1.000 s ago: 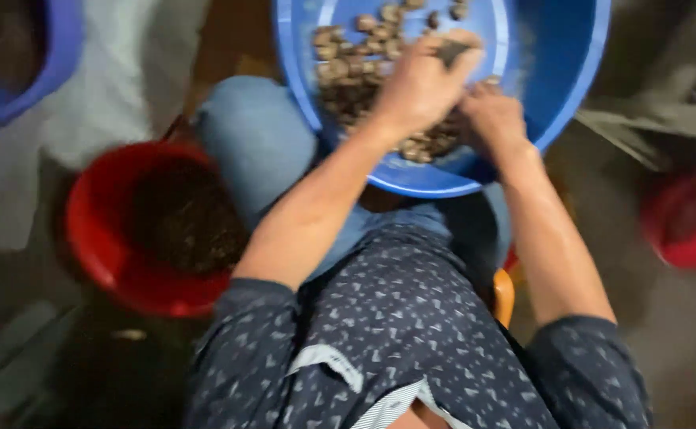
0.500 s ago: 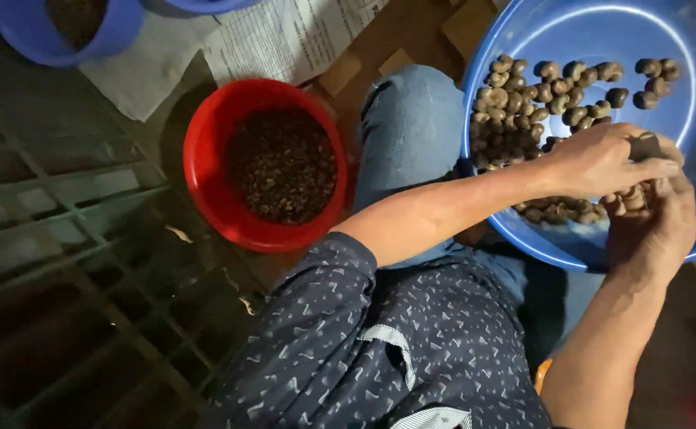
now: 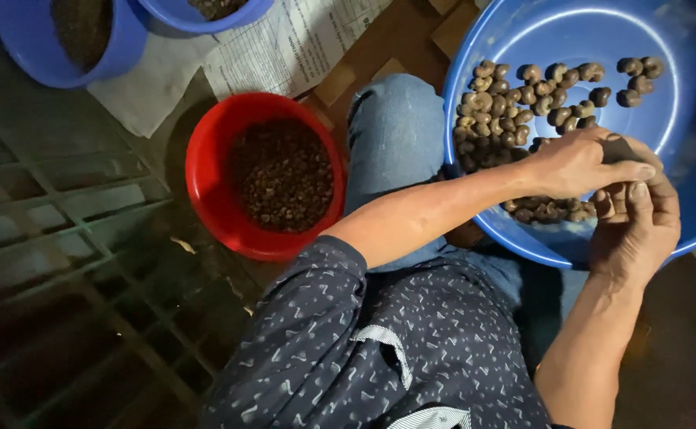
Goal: The person sits on a low stool with a blue basin on their lap, using a small knife to peel the outer skin off cashew nuts. They pick up individual nuts, scrape the skin away, and drop the processed nuts into a red basket on the floor.
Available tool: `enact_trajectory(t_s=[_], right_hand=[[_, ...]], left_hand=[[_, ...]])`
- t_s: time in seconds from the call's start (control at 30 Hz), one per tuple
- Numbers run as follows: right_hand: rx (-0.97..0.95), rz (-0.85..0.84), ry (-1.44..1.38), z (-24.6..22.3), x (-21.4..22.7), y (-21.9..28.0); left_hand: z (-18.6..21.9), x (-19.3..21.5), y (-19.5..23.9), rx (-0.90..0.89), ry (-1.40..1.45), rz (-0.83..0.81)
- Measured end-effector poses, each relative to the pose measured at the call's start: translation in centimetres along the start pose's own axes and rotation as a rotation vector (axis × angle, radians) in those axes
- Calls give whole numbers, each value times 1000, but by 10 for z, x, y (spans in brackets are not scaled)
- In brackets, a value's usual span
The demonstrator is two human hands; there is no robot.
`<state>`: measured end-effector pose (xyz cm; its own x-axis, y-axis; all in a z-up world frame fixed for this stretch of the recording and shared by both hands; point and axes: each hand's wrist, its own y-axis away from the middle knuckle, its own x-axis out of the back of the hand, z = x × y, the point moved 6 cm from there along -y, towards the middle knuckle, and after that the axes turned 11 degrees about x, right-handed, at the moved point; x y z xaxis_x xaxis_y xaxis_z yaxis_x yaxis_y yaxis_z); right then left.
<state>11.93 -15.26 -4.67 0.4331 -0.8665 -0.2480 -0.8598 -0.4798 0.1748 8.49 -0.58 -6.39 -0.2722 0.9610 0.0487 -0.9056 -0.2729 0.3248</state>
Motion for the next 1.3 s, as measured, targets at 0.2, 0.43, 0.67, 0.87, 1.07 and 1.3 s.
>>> enact_trajectory(t_s=[0.2, 0.43, 0.67, 0.87, 1.07, 1.3], right_hand=[[27, 41, -11, -5, -3, 4], [37, 130, 8, 7, 13, 0], [19, 238, -27, 13, 21, 4], [50, 157, -35, 2, 0, 9], [124, 181, 214, -3, -1, 10], [365, 142, 314, 5, -6, 8]], left_hand=[[7, 5, 4, 22, 36, -20], [17, 4, 12, -110, 87, -62], [46, 24, 33, -197, 243, -20], [48, 21, 37, -177, 81, -121], [46, 25, 39, -121, 158, -137], [38, 24, 33, -87, -73, -141]])
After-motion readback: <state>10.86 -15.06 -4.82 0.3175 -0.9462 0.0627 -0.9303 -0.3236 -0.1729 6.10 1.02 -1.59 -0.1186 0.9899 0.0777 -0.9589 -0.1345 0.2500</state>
